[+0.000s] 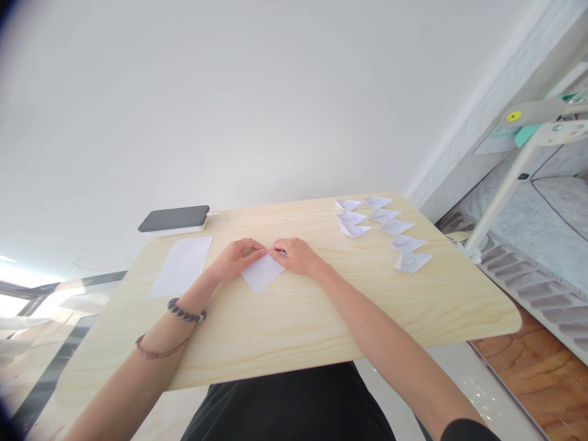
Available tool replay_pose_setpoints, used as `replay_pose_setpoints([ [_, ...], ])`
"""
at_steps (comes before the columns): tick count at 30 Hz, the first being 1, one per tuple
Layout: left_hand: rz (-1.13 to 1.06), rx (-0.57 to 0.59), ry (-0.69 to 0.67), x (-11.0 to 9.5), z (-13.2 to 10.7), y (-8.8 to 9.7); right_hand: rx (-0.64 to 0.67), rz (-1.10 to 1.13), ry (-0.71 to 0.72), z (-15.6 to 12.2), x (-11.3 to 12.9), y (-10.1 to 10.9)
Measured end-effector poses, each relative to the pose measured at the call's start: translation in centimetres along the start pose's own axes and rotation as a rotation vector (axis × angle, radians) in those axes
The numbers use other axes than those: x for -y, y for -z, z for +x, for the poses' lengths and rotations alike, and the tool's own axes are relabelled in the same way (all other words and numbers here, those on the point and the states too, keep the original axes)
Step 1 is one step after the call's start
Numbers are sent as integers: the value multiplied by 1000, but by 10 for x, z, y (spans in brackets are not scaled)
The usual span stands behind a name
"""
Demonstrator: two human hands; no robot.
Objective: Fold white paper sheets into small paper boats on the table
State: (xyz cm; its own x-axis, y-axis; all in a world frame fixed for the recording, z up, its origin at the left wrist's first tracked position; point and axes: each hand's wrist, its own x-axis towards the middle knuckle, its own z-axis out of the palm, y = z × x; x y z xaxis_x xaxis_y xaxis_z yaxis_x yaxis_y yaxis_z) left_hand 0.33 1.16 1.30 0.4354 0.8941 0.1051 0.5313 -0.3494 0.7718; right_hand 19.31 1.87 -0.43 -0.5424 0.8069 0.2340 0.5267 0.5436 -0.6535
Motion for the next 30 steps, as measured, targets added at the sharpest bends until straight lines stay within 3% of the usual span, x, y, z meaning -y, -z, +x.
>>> replay_pose_setpoints([
  [16, -65, -11, 144, 13, 3, 11, 168, 172, -130, -2, -6, 21],
  [19, -64, -18, 156, 12, 3, 9, 129, 221, -119, -1, -4, 16],
  [30, -164, -24, 61, 18, 0, 8, -54, 46, -70, 1, -5, 3],
])
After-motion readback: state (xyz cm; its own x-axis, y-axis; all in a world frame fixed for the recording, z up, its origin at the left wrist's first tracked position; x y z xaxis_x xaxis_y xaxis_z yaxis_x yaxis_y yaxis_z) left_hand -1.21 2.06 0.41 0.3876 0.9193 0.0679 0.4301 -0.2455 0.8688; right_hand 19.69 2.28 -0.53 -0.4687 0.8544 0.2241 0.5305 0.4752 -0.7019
